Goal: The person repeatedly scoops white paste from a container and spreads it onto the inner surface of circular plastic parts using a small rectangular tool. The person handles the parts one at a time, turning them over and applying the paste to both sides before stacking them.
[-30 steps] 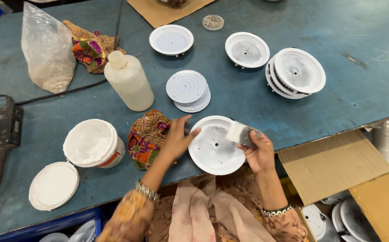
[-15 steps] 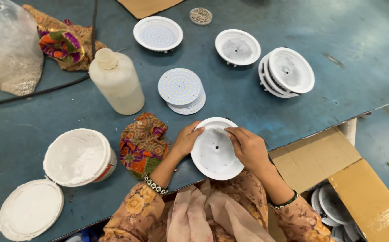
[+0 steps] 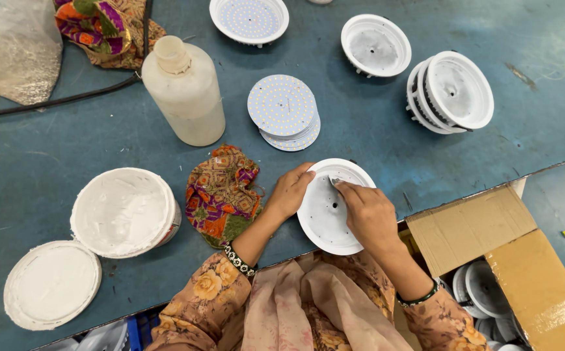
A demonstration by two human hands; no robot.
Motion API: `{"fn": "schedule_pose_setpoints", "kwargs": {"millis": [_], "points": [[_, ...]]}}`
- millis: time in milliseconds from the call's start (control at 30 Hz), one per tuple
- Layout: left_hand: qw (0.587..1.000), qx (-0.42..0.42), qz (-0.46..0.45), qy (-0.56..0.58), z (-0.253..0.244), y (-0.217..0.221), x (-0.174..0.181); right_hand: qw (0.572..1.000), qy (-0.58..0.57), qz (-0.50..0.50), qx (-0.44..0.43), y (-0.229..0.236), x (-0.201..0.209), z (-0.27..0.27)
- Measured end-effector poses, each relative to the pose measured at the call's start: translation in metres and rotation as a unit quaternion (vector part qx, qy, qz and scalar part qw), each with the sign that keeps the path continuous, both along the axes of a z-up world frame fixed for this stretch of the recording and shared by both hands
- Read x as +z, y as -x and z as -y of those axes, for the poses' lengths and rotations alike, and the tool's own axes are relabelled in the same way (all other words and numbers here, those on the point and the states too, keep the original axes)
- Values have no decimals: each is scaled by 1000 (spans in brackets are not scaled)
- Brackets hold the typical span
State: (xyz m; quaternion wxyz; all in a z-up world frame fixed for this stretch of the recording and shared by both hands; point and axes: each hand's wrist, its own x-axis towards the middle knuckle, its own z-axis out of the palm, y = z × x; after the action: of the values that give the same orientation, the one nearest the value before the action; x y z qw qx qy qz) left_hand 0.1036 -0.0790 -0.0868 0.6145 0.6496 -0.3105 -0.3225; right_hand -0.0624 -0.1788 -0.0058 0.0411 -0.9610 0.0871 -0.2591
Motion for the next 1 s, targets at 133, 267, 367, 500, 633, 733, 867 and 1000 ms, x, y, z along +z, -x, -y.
{"fn": "schedule_pose_setpoints", "kwargs": {"millis": [133, 267, 367, 500, 633, 733, 867, 1000], "points": [[1000, 9, 3, -18, 0, 1, 3, 1000, 12, 6, 14, 15, -8, -13], [1000, 10, -2, -22, 0, 1, 3, 1000, -10, -1, 19, 30, -8, -16], [1000, 5, 2, -26, 1, 0, 3, 999, -37, -4, 10, 25, -1, 10], [999, 9, 4, -36, 3, 0, 3, 999, -30, -8, 41, 12, 6, 36], [1000, 12, 7, -21, 1, 1, -1, 994, -24, -60, 90, 25, 7, 31], [1000, 11, 3, -13, 2, 1, -1, 993, -8, -48, 103, 43, 7, 22], [1000, 11, 1, -21, 2, 2, 3, 996, 28, -29, 77, 59, 8, 16], [1000, 14, 2, -21, 1, 2, 6, 999, 6, -11, 37, 59, 2, 18]]}}
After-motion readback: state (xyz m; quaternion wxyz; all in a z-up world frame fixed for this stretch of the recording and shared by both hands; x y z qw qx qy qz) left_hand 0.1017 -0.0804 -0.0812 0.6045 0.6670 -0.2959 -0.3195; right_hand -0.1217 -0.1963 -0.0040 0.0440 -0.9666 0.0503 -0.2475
